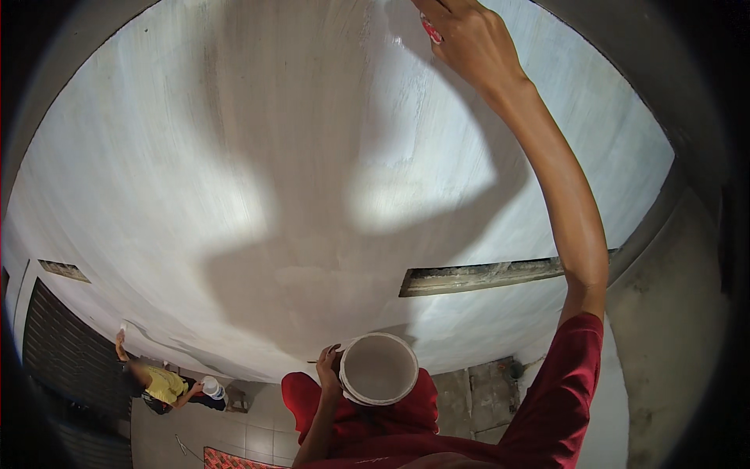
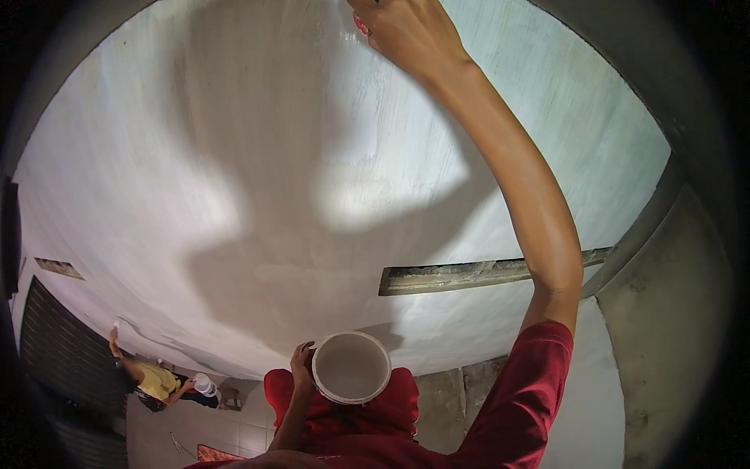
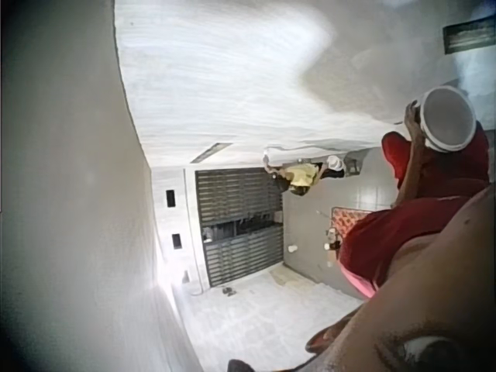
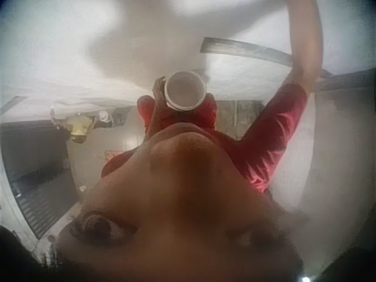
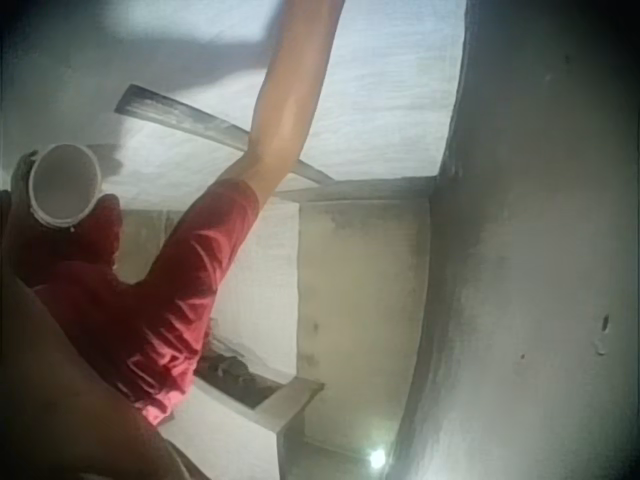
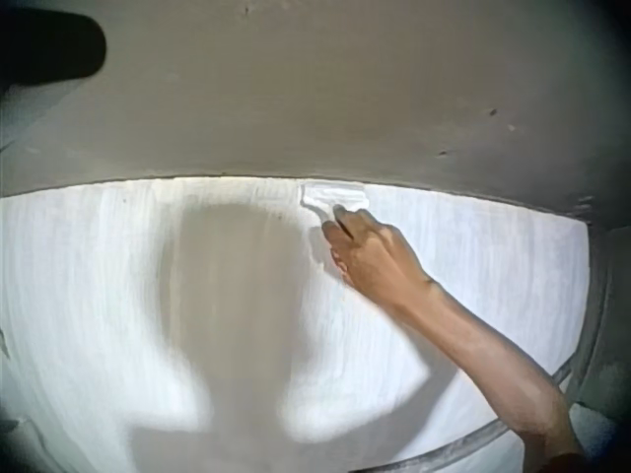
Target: Painting the ceiling using a brush while holding a paint bucket.
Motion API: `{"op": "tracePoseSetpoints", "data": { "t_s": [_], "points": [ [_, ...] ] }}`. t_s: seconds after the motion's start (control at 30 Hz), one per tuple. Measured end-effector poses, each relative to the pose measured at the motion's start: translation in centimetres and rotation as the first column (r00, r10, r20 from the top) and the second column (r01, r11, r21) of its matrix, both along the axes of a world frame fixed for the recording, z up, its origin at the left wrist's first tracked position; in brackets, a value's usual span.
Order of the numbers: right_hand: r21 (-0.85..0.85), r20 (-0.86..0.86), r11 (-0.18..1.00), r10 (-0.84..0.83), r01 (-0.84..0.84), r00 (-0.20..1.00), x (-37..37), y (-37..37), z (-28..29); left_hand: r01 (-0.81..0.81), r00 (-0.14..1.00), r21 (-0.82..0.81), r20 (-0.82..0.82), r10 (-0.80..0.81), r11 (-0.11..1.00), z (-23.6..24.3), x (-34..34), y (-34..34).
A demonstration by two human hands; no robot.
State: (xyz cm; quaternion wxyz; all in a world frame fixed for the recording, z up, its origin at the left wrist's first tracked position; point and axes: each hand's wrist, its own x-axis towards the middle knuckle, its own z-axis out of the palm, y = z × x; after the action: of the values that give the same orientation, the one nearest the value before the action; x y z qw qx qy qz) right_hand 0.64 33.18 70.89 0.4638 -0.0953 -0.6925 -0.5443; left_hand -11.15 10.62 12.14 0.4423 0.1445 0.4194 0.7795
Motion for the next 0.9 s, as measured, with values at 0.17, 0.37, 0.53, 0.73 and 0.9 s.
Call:
{"op": "tracePoseSetpoints", "data": {
  "t_s": [0.17,0.37,0.53,0.73,0.9],
  "points": [
    [-0.082,0.043,0.996,0.042,-0.039,0.998,-0.3,0.0,-1.4,0.023,1.000,-0.005,-0.019,-0.023,1.000,-0.6,-0.3,0.0],
    [-0.109,-0.015,0.982,0.154,-0.155,0.988,0.5,-1.5,-0.3,0.024,0.999,0.003,0.038,-0.024,1.000,-0.2,0.0,0.0],
    [-0.341,0.065,0.930,0.166,-0.134,0.984,0.8,-2.0,-2.3,0.008,1.000,-0.007,0.006,-0.008,1.000,-0.3,-0.2,-0.1],
    [-0.384,0.333,0.923,0.168,-0.030,0.928,1.7,-2.3,-18.4,0.016,1.000,-0.011,0.019,-0.016,1.000,-0.3,-0.3,-0.1],
    [-0.609,0.433,0.792,0.297,0.033,0.851,3.0,-4.0,-25.3,0.015,1.000,-0.043,-0.009,-0.016,0.999,-0.3,-0.1,0.4]
  ]
}}
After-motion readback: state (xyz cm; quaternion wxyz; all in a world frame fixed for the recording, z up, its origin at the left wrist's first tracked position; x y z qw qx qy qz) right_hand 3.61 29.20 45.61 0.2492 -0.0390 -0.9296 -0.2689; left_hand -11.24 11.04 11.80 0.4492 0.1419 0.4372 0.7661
